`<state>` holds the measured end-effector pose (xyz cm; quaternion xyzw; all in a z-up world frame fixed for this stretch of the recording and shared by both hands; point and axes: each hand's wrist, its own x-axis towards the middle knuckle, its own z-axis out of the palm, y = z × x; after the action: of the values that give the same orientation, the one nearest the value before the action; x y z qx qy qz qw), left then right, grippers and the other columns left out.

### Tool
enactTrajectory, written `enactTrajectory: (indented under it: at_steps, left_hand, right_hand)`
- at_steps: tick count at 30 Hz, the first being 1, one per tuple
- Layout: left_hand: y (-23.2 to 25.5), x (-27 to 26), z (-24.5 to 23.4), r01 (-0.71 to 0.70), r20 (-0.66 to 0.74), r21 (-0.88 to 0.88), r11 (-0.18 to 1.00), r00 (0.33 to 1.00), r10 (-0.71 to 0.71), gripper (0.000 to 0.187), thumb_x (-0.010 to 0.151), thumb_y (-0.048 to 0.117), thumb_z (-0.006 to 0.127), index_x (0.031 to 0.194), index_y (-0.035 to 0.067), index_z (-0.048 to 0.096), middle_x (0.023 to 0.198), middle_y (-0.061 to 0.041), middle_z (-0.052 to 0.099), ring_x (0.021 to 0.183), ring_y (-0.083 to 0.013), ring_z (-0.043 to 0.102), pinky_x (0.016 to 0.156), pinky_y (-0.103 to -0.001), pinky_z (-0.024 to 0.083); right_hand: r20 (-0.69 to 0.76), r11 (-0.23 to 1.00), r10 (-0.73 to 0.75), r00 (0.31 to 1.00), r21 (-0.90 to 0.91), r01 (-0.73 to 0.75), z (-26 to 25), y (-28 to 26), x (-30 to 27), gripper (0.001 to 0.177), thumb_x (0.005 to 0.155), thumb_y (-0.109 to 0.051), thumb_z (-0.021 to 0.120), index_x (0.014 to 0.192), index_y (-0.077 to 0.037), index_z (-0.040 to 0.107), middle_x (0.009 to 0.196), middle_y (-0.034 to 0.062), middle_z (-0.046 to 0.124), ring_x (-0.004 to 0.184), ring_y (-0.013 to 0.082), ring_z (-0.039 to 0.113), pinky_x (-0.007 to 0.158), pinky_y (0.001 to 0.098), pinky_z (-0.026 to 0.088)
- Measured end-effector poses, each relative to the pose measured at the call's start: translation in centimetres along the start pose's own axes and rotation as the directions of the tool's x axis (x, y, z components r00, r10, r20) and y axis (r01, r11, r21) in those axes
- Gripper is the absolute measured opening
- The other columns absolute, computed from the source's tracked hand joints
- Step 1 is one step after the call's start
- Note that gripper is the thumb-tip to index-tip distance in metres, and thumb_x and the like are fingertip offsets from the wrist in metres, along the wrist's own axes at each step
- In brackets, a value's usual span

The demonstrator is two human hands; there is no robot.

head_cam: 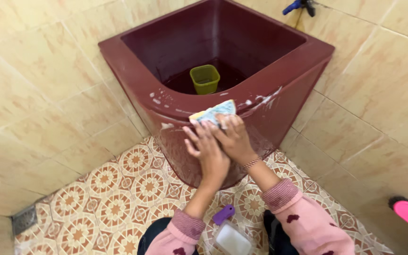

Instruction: The person scrubs the exterior of a maroon washing machine with a purple brush and then applies soap with a sponge. The person is sitting on a small stool on the floor during the task.

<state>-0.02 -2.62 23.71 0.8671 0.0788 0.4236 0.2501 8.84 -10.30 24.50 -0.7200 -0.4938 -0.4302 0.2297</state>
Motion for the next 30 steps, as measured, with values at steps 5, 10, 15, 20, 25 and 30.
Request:
enactTrajectory:
  at_steps: [5,10,15,20,25,30]
  left_hand:
    - [0.4,1.8,-3.8,-0.006,0.183,0.262,0.965,0.982,-0.043,0.079,0.083,0.003,0.054,0.158,0.001,0.03,0.172,-0.016,0.017,0.159,-0.0427,-0.003,0.12,-0.067,-0.005]
    - [2.5,5.3,-4.1,-0.152,0.232,0.207,0.966,0.967,0.102,0.063,0.095,0.038,0.06,0.148,0.006,0.045,0.16,-0.018,0.036,0.154,-0.0417,0.012,0.115,-0.072,0.0]
    - [4.4,7.3,-3.0,-0.184,0.308,0.18,0.966,0.943,0.123,0.063,0.095,0.044,0.062,0.142,0.004,0.052,0.153,-0.018,0.044,0.152,-0.0412,0.021,0.116,-0.073,0.004]
    - [3.5,7.9,-4.3,-0.082,0.278,0.172,0.982,0.96,0.032,0.049,0.098,0.039,0.06,0.133,0.006,0.059,0.147,-0.015,0.053,0.148,-0.0373,0.034,0.12,-0.073,0.007]
    - [1.4,9.8,-6.7,0.052,0.22,0.136,0.989,0.972,-0.081,0.037,0.095,0.034,0.061,0.119,0.006,0.063,0.136,-0.014,0.059,0.14,-0.0391,0.041,0.112,-0.073,0.004]
    - [1.7,9.4,-4.2,0.026,0.223,0.082,0.996,0.974,-0.044,0.031,0.096,0.024,0.058,0.122,0.009,0.067,0.137,-0.008,0.063,0.141,-0.03,0.048,0.12,-0.069,0.007]
  right_hand:
    - [0.019,0.998,0.033,0.999,0.057,-0.034,-3.5,0.9,4.0,0.046,0.088,-0.002,0.058,0.128,-0.018,0.072,0.142,0.0092,0.065,0.136,0.0304,0.059,0.122,0.0513,0.037]
    - [0.058,0.92,0.294,0.954,0.251,-0.299,-5.3,4.2,5.2,0.038,0.083,0.005,0.06,0.114,-0.012,0.075,0.124,0.011,0.073,0.125,0.0293,0.064,0.12,0.0473,0.042]
    - [0.127,0.794,0.502,0.855,0.325,-0.514,-6.4,6.5,5.9,0.047,0.076,0.015,0.054,0.107,-0.009,0.079,0.118,0.0136,0.074,0.114,0.0293,0.071,0.102,0.0358,0.054]
    - [0.278,0.744,0.538,0.796,0.287,-0.603,-5.7,5.3,8.0,0.041,0.075,0.01,0.061,0.104,-0.012,0.08,0.11,0.0121,0.076,0.093,0.0294,0.075,0.086,0.0352,0.058]
    - [0.277,0.849,0.426,0.861,0.205,-0.486,-4.1,1.7,9.8,0.031,0.075,0.001,0.071,0.104,-0.007,0.078,0.102,0.0153,0.075,0.092,0.0332,0.071,0.091,0.0444,0.053]
    - [0.347,0.791,0.347,0.871,0.392,-0.471,-5.5,5.2,9.0,0.033,0.08,0.004,0.063,0.106,-0.008,0.078,0.108,0.0126,0.077,0.1,0.029,0.072,0.102,0.0478,0.04]
